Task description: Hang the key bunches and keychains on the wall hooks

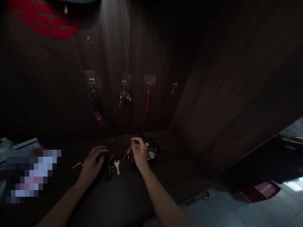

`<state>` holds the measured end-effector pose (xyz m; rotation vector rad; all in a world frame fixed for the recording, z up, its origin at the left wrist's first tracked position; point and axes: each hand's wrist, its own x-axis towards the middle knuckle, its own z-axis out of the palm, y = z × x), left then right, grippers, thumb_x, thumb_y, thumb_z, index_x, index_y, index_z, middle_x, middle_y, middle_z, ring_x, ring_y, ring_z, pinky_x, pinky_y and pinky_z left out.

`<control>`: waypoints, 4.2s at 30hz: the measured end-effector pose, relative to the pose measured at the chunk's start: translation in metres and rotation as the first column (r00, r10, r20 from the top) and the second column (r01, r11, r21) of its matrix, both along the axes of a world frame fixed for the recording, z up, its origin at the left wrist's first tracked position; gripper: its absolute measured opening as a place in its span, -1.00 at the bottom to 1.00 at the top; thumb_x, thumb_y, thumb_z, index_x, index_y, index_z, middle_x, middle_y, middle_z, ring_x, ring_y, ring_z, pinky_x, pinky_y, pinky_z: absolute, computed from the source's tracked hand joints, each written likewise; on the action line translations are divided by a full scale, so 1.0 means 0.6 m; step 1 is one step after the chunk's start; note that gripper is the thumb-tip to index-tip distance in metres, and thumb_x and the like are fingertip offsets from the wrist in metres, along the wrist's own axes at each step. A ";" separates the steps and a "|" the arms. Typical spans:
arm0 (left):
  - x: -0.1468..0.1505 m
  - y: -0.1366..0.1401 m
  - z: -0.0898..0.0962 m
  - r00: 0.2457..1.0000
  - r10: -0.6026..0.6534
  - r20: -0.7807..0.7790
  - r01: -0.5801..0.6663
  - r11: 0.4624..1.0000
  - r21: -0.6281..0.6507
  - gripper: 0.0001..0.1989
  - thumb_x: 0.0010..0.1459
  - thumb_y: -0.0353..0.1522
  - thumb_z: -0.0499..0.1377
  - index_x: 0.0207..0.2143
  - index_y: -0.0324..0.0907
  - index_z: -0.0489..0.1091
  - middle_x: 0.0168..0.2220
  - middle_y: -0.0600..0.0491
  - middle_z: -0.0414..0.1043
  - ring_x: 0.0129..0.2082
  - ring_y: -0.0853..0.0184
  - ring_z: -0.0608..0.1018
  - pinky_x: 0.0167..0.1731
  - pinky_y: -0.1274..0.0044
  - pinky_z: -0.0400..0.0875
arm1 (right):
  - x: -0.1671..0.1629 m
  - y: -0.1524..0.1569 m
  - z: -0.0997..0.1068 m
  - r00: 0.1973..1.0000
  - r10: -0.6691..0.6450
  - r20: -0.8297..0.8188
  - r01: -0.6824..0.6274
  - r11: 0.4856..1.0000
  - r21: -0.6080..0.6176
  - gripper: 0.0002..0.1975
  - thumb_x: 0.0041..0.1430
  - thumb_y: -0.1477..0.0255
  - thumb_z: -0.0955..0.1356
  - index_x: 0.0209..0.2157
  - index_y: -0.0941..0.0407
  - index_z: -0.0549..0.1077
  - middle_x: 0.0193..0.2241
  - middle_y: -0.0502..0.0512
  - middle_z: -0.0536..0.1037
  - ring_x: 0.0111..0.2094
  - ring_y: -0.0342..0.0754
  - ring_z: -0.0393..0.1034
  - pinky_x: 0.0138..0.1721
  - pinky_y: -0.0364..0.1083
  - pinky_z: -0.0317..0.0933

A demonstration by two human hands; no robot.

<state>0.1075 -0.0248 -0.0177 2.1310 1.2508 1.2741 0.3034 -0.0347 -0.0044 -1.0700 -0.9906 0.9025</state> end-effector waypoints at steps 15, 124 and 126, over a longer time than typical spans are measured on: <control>0.042 -0.016 -0.001 0.969 -0.090 0.232 0.164 0.933 -0.320 -0.79 -0.04 -0.33 0.19 -0.27 -0.12 0.37 -0.31 0.07 0.52 -0.27 0.26 0.53 -0.19 0.41 0.39 | -0.031 -0.027 0.013 0.788 0.303 0.536 -0.427 0.896 0.122 -0.66 0.26 0.40 0.15 0.04 0.02 0.29 -0.03 0.06 0.45 0.02 -0.10 0.31 0.05 0.01 0.17; 0.046 -0.005 0.028 0.896 0.054 0.441 0.261 0.739 -0.621 -0.50 -0.21 0.14 0.13 -0.67 -0.13 0.35 -0.66 0.13 0.27 -0.53 0.31 0.32 -0.45 0.55 0.21 | 0.148 0.130 0.294 0.958 -0.209 0.199 0.111 0.904 0.414 -0.73 -0.02 0.21 0.36 -0.42 0.14 0.38 -0.66 -0.03 0.46 -0.77 -0.31 0.05 -0.74 -0.25 -0.11; 0.045 -0.004 0.029 0.894 0.057 0.444 0.265 0.732 -0.627 -0.48 -0.24 0.15 0.13 -0.64 -0.13 0.38 -0.67 0.13 0.26 -0.55 0.31 0.31 -0.45 0.55 0.20 | 0.155 0.143 0.314 0.956 -0.221 0.192 0.118 0.890 0.440 -0.74 -0.02 0.21 0.36 -0.43 0.13 0.37 -0.65 -0.04 0.46 -0.77 -0.31 0.04 -0.74 -0.25 -0.12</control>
